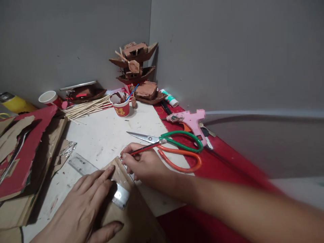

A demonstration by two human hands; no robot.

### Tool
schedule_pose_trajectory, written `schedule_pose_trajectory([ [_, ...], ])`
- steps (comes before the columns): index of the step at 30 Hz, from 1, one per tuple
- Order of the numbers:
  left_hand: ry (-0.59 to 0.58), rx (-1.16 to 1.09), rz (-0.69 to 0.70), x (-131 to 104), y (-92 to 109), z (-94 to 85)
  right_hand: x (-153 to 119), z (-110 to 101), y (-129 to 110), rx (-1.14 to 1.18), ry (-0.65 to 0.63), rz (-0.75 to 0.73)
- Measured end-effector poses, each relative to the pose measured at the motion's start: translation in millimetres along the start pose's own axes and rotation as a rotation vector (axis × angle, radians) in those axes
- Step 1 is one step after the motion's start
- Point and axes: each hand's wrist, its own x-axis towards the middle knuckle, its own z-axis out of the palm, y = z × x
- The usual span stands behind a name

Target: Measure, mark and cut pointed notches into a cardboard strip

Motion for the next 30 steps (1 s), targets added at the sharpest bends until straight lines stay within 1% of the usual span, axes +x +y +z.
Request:
schedule_pose_trajectory([
  [6,0.008,-0.013,-0.023,14,-5,0.0,3,-2,3,-0.091,-0.041,-0.101],
  [9,0.008,0.007,-0.005,15,-4,0.3,3,-3,4,-0.151,-0.057,-0.164],
  [17,0.042,0.053,0.011,16,-5,1.6,6,-4,7,-0.279,-0.059,-0.254],
  [21,0.068,0.063,0.036,18,-6,2.5,6,-4,9,-0.304,-0.056,-0.255],
  [25,0.088,0.053,0.026,18,-5,3.9,6,-5,11,-0.306,-0.062,-0.256],
  [30,0.087,0.041,0.02,17,-6,5.0,6,-4,6,-0.276,-0.09,-0.248],
])
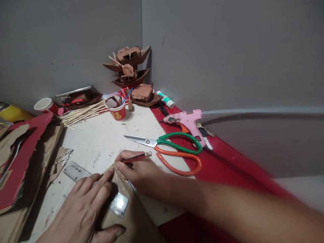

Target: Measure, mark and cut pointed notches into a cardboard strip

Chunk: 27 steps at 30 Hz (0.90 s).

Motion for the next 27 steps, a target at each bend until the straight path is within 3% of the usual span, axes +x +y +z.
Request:
schedule_pose_trajectory([
  [27,0.015,-0.013,-0.01,0.7,1.5,-2.6,-0.8,2.5,-0.6,0.034,0.024,0.043],
])
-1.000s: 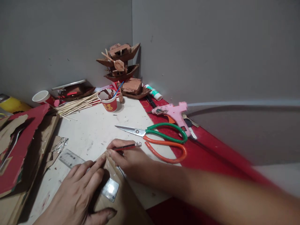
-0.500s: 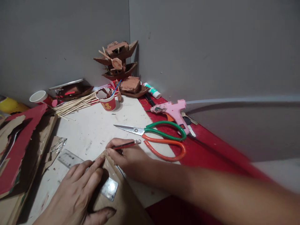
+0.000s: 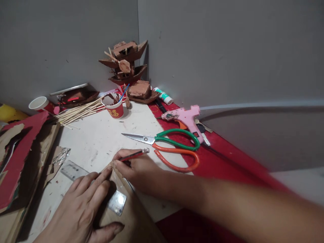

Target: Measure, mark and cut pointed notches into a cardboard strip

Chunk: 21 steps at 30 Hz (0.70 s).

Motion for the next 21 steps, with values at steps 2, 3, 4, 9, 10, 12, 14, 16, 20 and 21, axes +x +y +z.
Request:
schedule_pose_trajectory([
  [2,0.004,0.0,0.005,1.1,0.7,0.4,-0.1,-0.1,0.5,0.01,-0.01,-0.004],
  [3,0.003,-0.001,0.009,1.4,0.8,0.5,-0.4,0.0,0.4,0.025,-0.012,0.001],
  [4,0.001,-0.002,0.012,1.6,0.8,0.4,-0.7,0.3,0.0,0.042,-0.012,0.007],
  [9,-0.011,0.007,0.017,1.3,-0.9,-1.5,-1.8,1.3,-4.3,0.102,-0.013,0.091],
  [10,-0.011,0.006,0.018,1.2,-1.2,-1.6,-1.7,1.0,-5.5,0.102,-0.016,0.105],
  [12,-0.014,-0.001,0.02,1.2,-1.7,-1.4,-1.6,0.0,-7.5,0.088,-0.021,0.115],
  [14,-0.013,-0.01,0.019,1.5,-2.2,-0.7,-1.8,-1.2,-8.8,0.069,-0.027,0.126],
  [16,-0.013,-0.017,0.02,1.8,-2.5,-0.1,-2.3,-1.8,-9.1,0.067,-0.03,0.131],
  [20,-0.022,-0.025,0.017,1.7,-2.2,-0.2,-4.2,-1.3,-9.2,0.072,-0.021,0.113],
  [21,-0.023,-0.028,0.014,1.7,-1.9,-0.3,-4.6,-1.1,-9.4,0.068,-0.025,0.118],
])
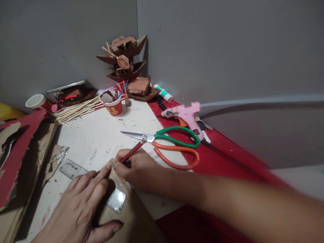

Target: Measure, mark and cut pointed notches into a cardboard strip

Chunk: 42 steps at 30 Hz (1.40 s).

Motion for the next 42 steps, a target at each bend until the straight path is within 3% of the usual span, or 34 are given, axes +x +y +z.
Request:
schedule_pose_trajectory([
  [15,-0.03,0.03,0.008,0,-1,0.8,-8,-9,-12,-0.038,-0.173,-0.092],
  [23,-0.018,0.087,0.031,-9,-1,-3.1,-1,-4,-1,0.128,0.046,0.005],
  [27,0.013,0.251,0.153,-25,1,-0.4,1,-3,0,0.129,0.039,-0.01],
  [31,-0.085,0.339,0.231,-43,2,4.5,1,-2,0,0.125,0.054,0.0],
  [42,-0.099,0.332,0.223,-57,3,6.1,1,-2,-2,0.122,0.024,-0.02],
])
